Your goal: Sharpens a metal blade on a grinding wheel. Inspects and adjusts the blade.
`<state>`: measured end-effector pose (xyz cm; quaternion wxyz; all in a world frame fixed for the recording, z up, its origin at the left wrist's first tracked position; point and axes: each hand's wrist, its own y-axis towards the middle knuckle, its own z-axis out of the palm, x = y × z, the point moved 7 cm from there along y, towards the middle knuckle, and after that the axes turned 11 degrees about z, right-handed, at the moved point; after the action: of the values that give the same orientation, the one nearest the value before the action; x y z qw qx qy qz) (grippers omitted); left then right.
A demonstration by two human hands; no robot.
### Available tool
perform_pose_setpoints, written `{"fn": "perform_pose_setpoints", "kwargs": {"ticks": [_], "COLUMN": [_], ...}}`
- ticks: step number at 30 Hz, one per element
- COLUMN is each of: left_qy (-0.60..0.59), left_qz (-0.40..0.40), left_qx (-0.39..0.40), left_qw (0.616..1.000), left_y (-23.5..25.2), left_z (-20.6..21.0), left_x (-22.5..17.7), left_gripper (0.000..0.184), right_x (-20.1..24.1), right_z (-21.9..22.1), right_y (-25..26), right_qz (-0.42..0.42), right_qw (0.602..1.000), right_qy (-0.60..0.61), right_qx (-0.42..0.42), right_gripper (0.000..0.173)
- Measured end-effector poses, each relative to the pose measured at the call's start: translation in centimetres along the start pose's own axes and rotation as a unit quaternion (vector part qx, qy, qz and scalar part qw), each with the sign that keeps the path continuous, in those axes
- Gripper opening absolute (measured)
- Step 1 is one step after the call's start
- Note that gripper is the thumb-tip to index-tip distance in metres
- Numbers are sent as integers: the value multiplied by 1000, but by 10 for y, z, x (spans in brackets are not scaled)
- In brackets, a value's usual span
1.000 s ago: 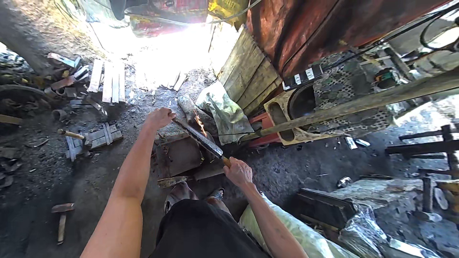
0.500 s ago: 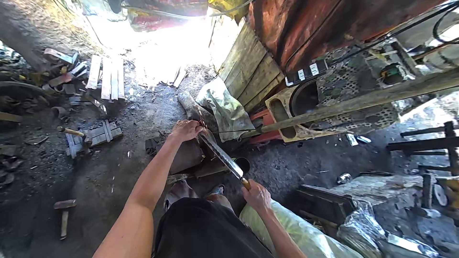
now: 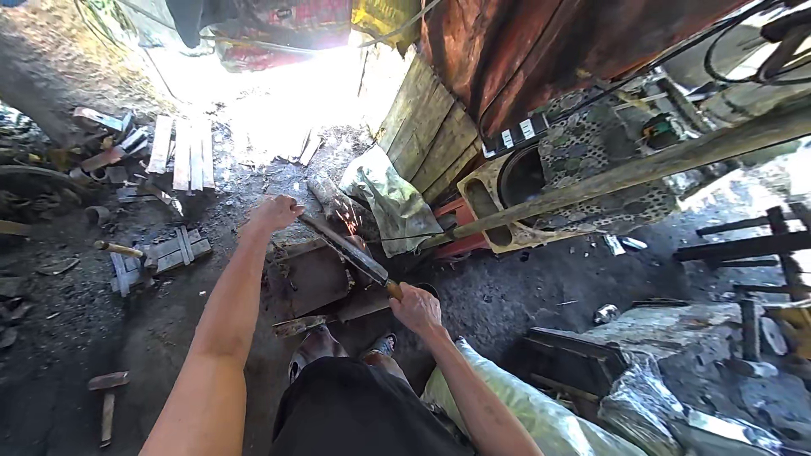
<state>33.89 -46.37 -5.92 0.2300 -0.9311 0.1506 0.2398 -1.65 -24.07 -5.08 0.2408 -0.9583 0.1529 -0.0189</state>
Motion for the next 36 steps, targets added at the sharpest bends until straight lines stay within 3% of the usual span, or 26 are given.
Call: {"fn": "perform_pose_setpoints", "kwargs": {"ticks": [8, 12, 17, 23, 27, 36], "left_qy": [0, 22, 8, 11, -8, -4], "left_qz": [104, 122, 93, -8, -24, 99], "left_qx": [0, 36, -7, -19, -21, -2], "left_qw": [995, 992, 996, 1000, 999, 995], "left_y": [0, -1, 5, -3, -6, -2], "left_z": [60, 77, 57, 2, 1, 63], "left_x": [-80, -98, -60, 5, 18, -83], "left_gripper": [50, 48, 49, 53, 54, 50], "right_x": [-89, -106, -64, 7, 10, -90], "right_z": [35, 38, 24, -2, -6, 32], "right_y": [-47, -60, -36, 1, 8, -46], "right_qz": [65, 71, 47, -6, -12, 68], "right_qw": [998, 997, 999, 1000, 1000, 998], "right_qy": [11, 14, 10, -5, -12, 14], "right_qx": [4, -3, 4, 9, 4, -1], "right_gripper": [33, 32, 33, 38, 38, 35]}}
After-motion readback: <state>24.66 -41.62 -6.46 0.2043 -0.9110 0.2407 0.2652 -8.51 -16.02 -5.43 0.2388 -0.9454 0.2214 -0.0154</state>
